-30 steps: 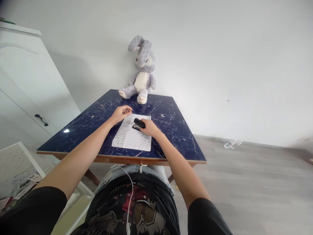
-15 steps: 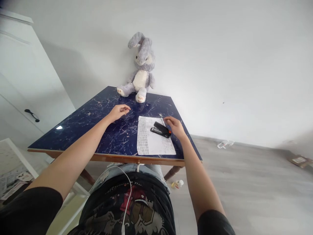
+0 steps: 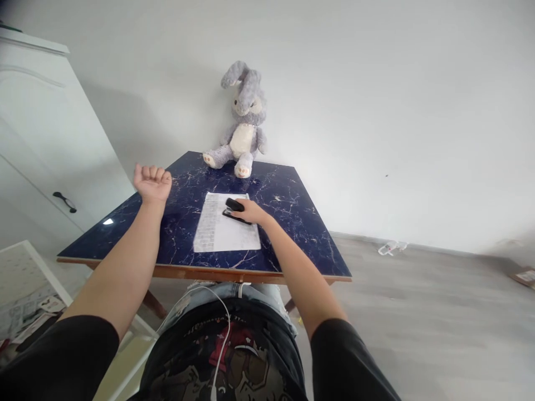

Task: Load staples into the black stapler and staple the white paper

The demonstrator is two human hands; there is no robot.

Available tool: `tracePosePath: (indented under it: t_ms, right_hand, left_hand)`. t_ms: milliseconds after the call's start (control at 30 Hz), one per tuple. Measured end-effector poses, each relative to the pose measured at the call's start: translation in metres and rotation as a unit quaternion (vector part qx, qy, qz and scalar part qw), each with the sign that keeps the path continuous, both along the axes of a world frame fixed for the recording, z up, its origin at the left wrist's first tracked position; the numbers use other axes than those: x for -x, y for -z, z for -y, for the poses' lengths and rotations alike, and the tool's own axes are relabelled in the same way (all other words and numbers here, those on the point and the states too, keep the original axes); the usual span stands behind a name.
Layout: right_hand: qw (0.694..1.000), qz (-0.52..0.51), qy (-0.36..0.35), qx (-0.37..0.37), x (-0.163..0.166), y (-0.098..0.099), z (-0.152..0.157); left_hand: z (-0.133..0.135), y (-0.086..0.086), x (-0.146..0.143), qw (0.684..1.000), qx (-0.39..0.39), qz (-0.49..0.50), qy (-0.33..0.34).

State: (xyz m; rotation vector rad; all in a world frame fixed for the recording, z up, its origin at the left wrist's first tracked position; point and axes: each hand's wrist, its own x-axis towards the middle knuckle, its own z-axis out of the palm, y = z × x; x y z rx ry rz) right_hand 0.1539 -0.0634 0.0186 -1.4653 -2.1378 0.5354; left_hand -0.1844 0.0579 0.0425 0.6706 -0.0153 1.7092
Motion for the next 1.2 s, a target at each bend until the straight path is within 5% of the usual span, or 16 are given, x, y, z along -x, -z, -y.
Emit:
tracePosePath:
  t_ms: [233, 367, 500, 567, 633, 733, 867, 1000, 1200]
  right_hand:
    - [0.999, -0.032, -0.005, -0.012, 0.112, 0.002, -0.063]
    - [0.998, -0.05, -0.016, -0.022, 0.131, 0.006, -0.065]
    - [0.995, -0.048, 0.056, -0.063, 0.074, 0.0, -0.057]
    - [0.975, 0.021, 0.211, -0.071, 0.022, -0.004, -0.051]
    - [0.955, 0.057, 0.286, -0.062, -0.03, -0.006, -0.043]
    - [0.943, 0.093, 0.318, -0.031, -0.085, -0.002, -0.033]
    - [0.942, 0.113, 0.315, -0.026, -0.102, 0.007, -0.032]
    - [0.944, 0.106, 0.31, -0.045, -0.069, 0.004, -0.057]
    - [0.967, 0.037, 0.238, -0.082, 0.051, -0.006, -0.135]
  left_hand:
    - [-0.009, -0.01, 0.039, 0.978, -0.135, 0.143, -0.07]
    - [-0.009, -0.013, 0.039, 0.981, -0.134, 0.114, -0.079]
    - [-0.008, -0.019, 0.035, 0.986, -0.117, 0.098, -0.062]
    - [-0.006, -0.021, 0.034, 0.986, -0.111, 0.105, -0.065]
    - [-0.003, -0.022, 0.033, 0.985, -0.102, 0.111, -0.083]
    - [0.001, -0.016, 0.029, 0.988, -0.076, 0.098, -0.091]
    - [0.0, -0.002, 0.023, 0.994, -0.04, 0.074, -0.07]
    - [-0.004, 0.005, 0.022, 0.994, -0.026, 0.072, -0.077]
    - [-0.005, 0.009, 0.024, 0.994, -0.047, 0.048, -0.086]
